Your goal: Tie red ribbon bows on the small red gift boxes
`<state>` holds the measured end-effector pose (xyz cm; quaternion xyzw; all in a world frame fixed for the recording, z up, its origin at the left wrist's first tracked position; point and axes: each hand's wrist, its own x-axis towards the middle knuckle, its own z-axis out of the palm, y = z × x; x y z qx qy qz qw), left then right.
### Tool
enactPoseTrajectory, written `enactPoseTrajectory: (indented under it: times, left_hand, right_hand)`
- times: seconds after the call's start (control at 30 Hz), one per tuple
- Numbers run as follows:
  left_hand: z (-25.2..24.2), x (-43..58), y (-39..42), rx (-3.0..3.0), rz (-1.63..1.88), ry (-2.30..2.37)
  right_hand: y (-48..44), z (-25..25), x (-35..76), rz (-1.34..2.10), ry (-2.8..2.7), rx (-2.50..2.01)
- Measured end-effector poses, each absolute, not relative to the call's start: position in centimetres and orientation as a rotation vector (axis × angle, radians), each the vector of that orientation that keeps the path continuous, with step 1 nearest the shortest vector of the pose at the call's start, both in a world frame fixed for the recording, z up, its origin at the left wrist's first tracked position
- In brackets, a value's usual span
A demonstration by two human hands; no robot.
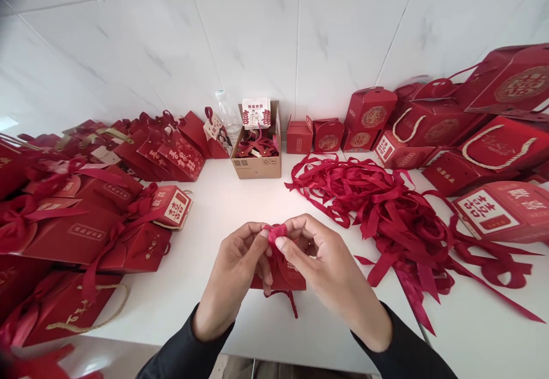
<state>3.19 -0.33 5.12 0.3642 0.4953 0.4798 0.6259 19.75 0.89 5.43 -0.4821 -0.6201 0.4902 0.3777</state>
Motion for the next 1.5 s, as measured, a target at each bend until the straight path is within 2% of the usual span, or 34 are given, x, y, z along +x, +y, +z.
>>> enactPoseTrajectory:
  times: [0.67, 1.03, 1.33, 1.5]
  left_hand:
    - [5.9, 3.1, -0.6, 0.819, 1.078, 1.138]
    - [5.4, 3.1, -0.4, 0.821, 1.086, 1.113]
    - [5.6, 2.7, -0.2, 0.89, 1.043, 1.131]
    - [6.3, 2.6, -0.7, 0.87, 0.983, 1.071]
  right_hand:
    - [0.6, 5.5, 19.7, 1.126, -1.616, -1.355]
    - [1.0, 5.6, 20.4, 1.262, -1.641, -1.354]
    - [0.8, 5.9, 19.8, 1.173, -1.726, -1.3]
    - [0.7, 5.8, 18.8, 0.937, -1.729, -1.293]
